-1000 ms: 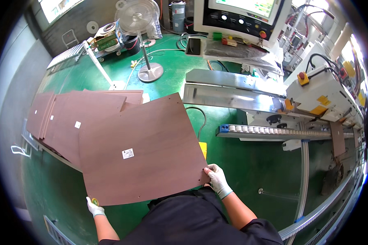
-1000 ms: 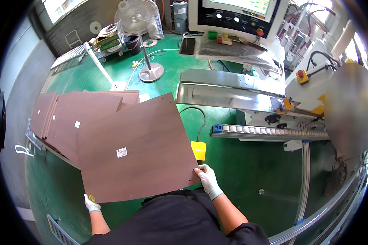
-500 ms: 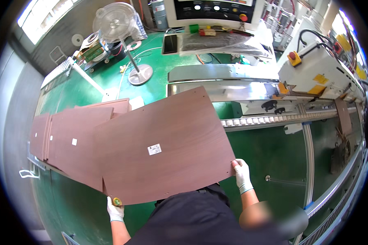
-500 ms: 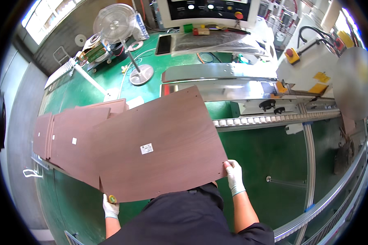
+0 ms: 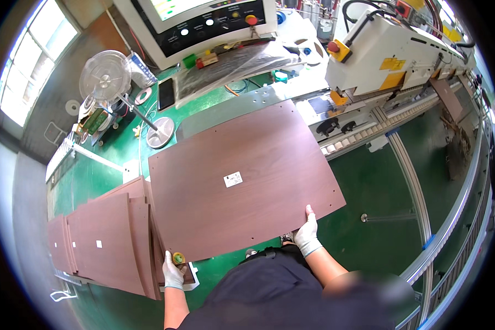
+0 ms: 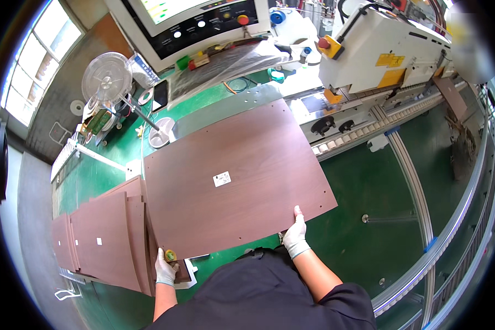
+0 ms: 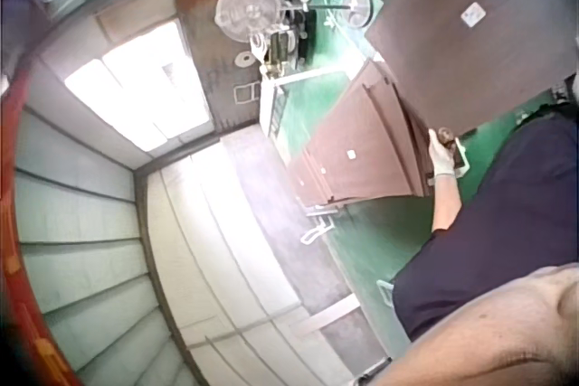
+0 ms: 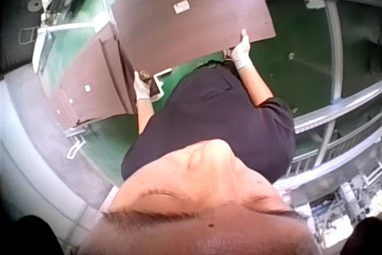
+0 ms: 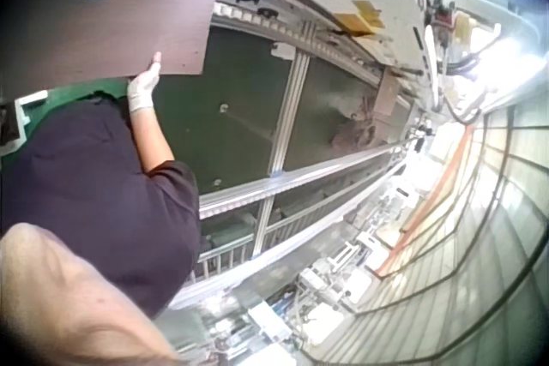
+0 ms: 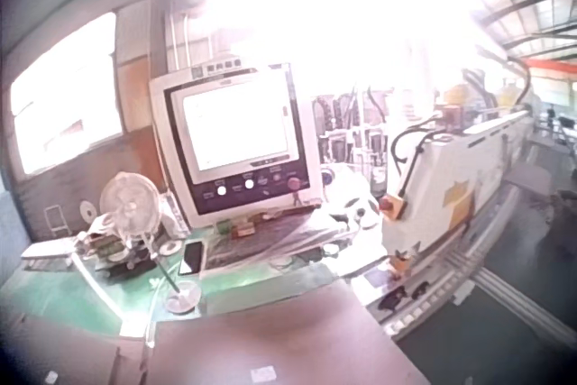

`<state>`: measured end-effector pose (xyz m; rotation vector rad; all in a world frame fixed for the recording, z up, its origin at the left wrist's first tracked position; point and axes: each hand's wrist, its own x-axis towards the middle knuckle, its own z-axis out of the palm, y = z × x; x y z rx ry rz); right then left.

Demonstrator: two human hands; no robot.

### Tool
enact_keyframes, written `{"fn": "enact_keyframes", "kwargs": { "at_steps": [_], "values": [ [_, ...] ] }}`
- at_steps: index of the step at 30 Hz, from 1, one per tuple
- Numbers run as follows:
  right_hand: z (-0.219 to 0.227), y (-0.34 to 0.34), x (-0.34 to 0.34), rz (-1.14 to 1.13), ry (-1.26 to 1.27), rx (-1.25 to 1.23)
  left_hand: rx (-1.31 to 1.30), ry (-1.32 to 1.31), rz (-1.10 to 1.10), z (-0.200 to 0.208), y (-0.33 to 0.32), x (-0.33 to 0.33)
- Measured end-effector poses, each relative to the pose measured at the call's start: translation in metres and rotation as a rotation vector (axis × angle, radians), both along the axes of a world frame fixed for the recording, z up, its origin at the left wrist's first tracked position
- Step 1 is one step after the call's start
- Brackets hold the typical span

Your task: The person picks up wooden panels from a stack and feeds them one at a time into a large woodworking machine, repeating the process for multiple panels.

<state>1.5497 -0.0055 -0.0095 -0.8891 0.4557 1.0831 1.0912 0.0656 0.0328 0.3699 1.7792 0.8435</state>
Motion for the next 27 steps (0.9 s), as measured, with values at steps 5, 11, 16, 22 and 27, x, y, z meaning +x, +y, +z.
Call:
{"fn": "enact_keyframes", "kwargs": {
  "at_steps": [5, 11, 16, 22, 27],
  "values": [
    [0.002, 0.003, 0.043, -0.176, -0.048, 0.017, -0.038, -0.029, -0.143, 0.006, -0.01, 0.036],
    [0.013, 0.001, 0.104, -0.298, 0.02, 0.036, -0.127, -0.033, -0.196, 0.008, -0.013, 0.096],
    [0.008, -0.011, 0.178, -0.278, 0.063, 0.16, -0.165, -0.046, -0.266, 0.022, -0.021, 0.164],
    [0.01, -0.025, 0.262, -0.317, -0.13, 0.079, -0.199, -0.313, -0.305, 0.008, -0.028, 0.227],
    [0.012, -0.032, 0.311, -0.321, -0.139, 0.118, -0.085, 0.007, -0.833, 0.022, -0.015, 0.269]
  ]
}}
